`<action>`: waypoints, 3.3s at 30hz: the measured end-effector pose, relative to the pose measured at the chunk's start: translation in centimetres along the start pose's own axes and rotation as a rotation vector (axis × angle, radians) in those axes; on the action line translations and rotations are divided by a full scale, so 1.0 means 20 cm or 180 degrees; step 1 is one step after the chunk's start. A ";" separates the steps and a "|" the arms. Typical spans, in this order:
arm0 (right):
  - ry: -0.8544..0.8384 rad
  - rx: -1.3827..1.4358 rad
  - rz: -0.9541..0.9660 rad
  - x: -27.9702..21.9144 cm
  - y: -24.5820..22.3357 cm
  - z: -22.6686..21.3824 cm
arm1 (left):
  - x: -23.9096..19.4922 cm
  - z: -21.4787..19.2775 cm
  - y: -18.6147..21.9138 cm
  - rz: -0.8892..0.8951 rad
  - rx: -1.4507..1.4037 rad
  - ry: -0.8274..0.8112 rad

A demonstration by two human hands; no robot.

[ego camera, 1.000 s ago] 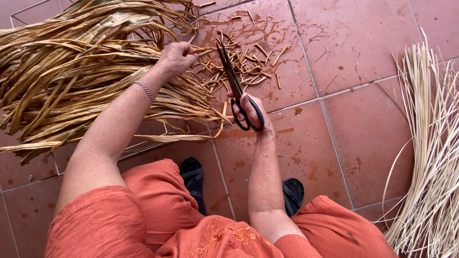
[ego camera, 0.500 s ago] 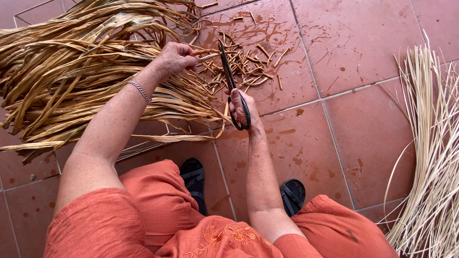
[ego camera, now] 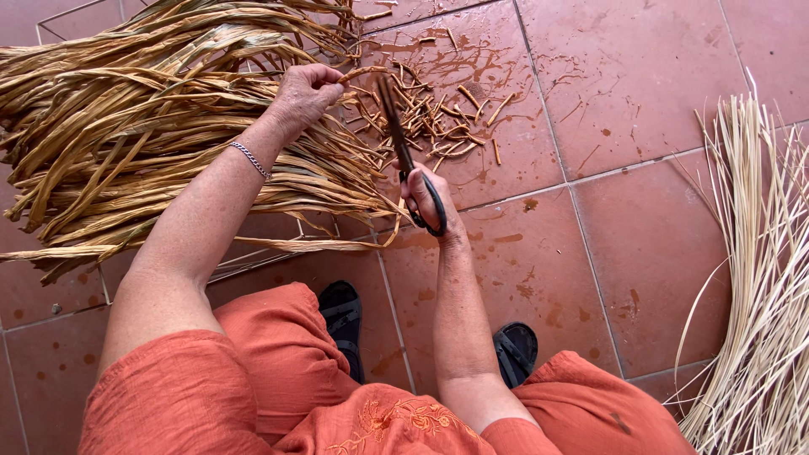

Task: The person sits on a tiled floor and uses shears to cut dried palm leaves into short pieces. They repeatedly trim the ends of the leaves, drop the cuttings onto the floor, and occasionally adjust the bundle of leaves on a wire rack.

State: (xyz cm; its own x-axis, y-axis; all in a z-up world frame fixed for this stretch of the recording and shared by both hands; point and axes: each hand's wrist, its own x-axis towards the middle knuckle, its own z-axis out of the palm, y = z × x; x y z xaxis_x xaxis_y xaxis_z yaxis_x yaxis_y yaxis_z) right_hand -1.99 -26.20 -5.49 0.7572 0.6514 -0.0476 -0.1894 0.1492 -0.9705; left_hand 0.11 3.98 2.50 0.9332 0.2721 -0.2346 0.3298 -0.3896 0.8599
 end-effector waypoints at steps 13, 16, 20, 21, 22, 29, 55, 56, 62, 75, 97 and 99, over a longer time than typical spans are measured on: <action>0.0517 -0.0498 0.0194 0.04 0.04 0.15 | 0.00 0.04 -0.07 0.0689 0.1394 -0.0209; 0.0746 -0.0335 0.0310 0.05 0.03 0.11 | -0.05 0.01 -0.02 0.1492 0.1677 0.0074; 0.0957 -0.0226 0.0293 0.02 0.00 0.01 | -0.20 -0.09 0.05 0.1761 0.2399 0.0179; 0.1022 -0.0201 0.0336 0.02 -0.02 -0.02 | -0.27 -0.11 0.07 0.1698 0.2581 0.0021; 0.1047 -0.0112 0.0290 0.01 -0.03 -0.04 | -0.34 -0.10 0.07 0.1634 0.2759 -0.0141; 0.1113 0.0372 0.0214 -0.01 -0.07 -0.04 | -0.69 0.04 0.11 0.1405 0.4174 -0.1261; 0.0432 0.0296 0.0127 -0.04 -0.12 0.04 | -0.77 -0.22 -0.11 0.1314 0.3564 -0.0747; 0.0437 0.0248 0.0122 -0.04 -0.12 0.04 | -0.76 -0.22 -0.11 0.1278 0.3694 -0.0780; 0.0531 0.0202 0.0197 -0.03 -0.11 0.03 | -0.73 -0.03 -0.05 0.1112 0.4706 -0.1329; 0.0547 0.0246 0.0154 -0.04 -0.12 0.01 | -1.01 -0.08 -0.06 -0.0389 0.5593 -0.2523; 0.0105 -0.0073 0.0214 -0.01 -0.10 0.18 | -0.39 -0.33 -0.37 -0.0579 0.4994 -0.1069; 0.0106 -0.0013 0.0302 0.00 -0.08 0.20 | -0.33 -0.30 -0.50 -0.0657 0.5211 -0.1123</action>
State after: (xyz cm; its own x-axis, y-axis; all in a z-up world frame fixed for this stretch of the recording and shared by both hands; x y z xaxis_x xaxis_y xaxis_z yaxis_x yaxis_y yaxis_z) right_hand -4.13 -23.52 -3.04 0.7564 0.6373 -0.1472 -0.2588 0.0850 -0.9622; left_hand -10.10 11.39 -1.80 0.7681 0.3238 -0.5525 0.0215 -0.8753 -0.4831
